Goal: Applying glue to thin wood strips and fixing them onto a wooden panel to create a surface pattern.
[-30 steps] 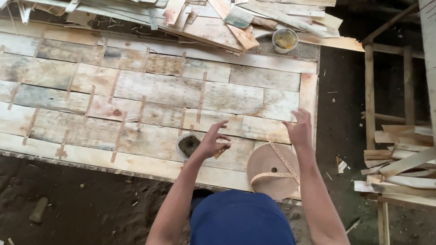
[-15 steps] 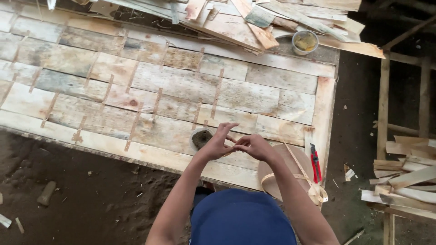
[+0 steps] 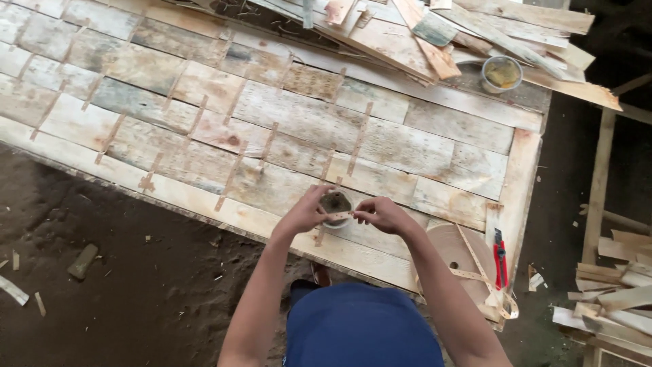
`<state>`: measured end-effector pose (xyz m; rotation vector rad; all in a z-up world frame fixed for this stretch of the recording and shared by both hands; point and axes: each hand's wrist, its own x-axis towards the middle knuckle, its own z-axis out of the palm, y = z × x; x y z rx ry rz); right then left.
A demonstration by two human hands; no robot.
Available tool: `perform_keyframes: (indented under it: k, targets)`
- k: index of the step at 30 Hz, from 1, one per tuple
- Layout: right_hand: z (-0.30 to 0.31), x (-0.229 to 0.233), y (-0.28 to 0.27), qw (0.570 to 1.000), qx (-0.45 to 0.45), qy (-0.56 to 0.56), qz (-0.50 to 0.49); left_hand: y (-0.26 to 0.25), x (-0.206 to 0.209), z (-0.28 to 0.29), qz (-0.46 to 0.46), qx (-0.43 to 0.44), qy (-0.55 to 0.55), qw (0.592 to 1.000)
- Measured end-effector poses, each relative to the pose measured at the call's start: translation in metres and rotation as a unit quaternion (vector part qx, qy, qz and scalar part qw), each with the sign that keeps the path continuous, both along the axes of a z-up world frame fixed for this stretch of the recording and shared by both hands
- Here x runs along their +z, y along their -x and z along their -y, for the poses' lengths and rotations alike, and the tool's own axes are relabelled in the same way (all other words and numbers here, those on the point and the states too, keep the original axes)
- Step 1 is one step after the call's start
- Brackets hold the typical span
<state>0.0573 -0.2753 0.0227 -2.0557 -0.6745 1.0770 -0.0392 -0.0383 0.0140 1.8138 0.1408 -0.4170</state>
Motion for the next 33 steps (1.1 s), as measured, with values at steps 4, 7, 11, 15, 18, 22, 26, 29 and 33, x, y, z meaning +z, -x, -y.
perform_keyframes:
  k: [4,7,11,15,18,22,26,29,33]
  targets:
    - [-0.031,-0.021,0.002,0.997,-0.064,0.003,-0.034,0.001,0.000,-0.031,0.042,0.037,-0.112,0.992]
    - [-0.045,-0.080,0.005,0.982,-0.170,0.064,-0.042,0.002,-0.044,-0.041,0.125,0.074,-0.312,0.939]
    - [-0.046,-0.168,0.010,0.967,-0.196,0.161,-0.015,0.013,-0.091,-0.003,0.150,0.075,-0.328,0.930]
    - [-0.054,-0.136,0.023,0.961,-0.211,0.178,0.018,0.036,-0.119,0.040,0.135,-0.073,-0.340,0.928]
    - [-0.059,-0.143,0.024,0.959,-0.207,0.194,0.017,0.039,-0.114,0.052,0.142,-0.114,-0.362,0.914]
    - [-0.059,-0.138,0.023,0.959,-0.207,0.195,0.015,0.039,-0.126,0.058,0.115,-0.139,-0.377,0.908]
    - [-0.062,-0.118,0.023,0.958,-0.201,0.203,0.004,0.039,-0.124,0.060,0.087,-0.172,-0.387,0.902]
    - [-0.063,-0.106,0.021,0.959,-0.189,0.209,-0.014,0.041,-0.126,0.059,0.071,-0.172,-0.372,0.909]
    - [-0.062,-0.106,0.021,0.964,-0.168,0.206,-0.004,0.041,-0.121,0.059,0.058,-0.173,-0.359,0.915]
